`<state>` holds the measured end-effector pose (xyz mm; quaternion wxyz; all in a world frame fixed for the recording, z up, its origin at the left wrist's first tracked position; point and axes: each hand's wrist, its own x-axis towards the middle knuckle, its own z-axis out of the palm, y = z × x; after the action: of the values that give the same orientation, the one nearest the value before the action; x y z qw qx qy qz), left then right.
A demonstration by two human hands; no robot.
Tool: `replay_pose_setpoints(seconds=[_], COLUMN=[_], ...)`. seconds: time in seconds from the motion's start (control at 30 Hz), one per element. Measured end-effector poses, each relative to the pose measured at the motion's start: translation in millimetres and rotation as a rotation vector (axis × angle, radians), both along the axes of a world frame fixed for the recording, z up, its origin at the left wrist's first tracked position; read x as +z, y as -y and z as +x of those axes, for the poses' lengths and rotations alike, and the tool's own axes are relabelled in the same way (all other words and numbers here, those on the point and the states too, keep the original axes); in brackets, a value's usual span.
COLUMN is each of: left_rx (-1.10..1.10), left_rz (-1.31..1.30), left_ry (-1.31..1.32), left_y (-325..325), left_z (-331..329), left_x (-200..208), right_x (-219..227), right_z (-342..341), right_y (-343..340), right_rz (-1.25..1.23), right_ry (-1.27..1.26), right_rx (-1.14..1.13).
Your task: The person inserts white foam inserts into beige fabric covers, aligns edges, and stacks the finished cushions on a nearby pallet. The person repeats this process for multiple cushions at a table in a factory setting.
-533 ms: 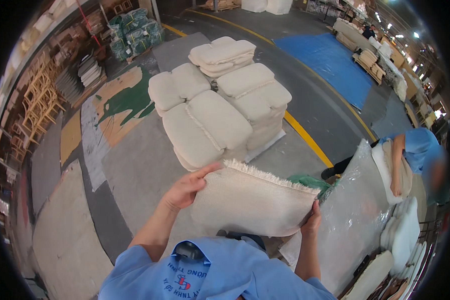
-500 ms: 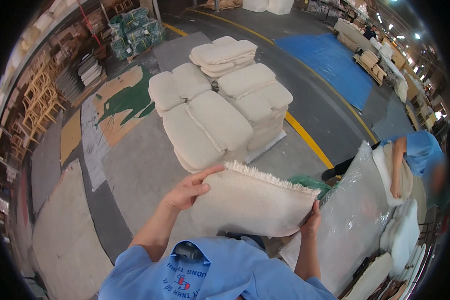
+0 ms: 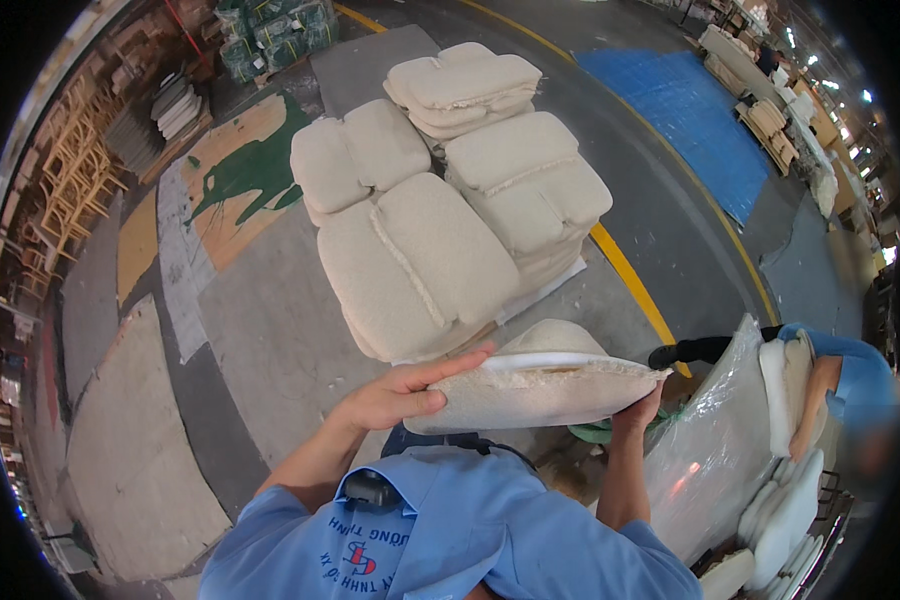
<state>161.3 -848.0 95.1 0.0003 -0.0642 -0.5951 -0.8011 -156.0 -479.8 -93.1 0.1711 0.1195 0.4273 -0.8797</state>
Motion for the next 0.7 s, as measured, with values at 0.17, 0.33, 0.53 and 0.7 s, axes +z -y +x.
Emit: replay_pose_setpoints(seconds=[0.17, 0.33, 0.53, 0.7], left_rx=[0.512, 1.284, 1.340, 1.338], left_rz=[-0.379, 0.168, 0.381, 0.473], left_ry=[0.284, 0.527, 0.457, 0.471], left_y=[19.4, 100.0, 178.8, 221.2], left_z=[-13.5, 32.0, 55.5, 57.8], left_x=[-34.2, -154.6, -158.5, -152.9], right_x=[17.7, 57.3, 144.8, 170.3], right_z=[1.4, 32.7, 80.8, 107.1], right_y=[52.8, 138.6, 209.9, 242.3], right_rz=[-0.019, 0.522, 0.318, 0.348], right_ry=[0.111, -0.268, -0.534, -0.690], right_rx=[0.013, 0.315, 0.507, 0.498])
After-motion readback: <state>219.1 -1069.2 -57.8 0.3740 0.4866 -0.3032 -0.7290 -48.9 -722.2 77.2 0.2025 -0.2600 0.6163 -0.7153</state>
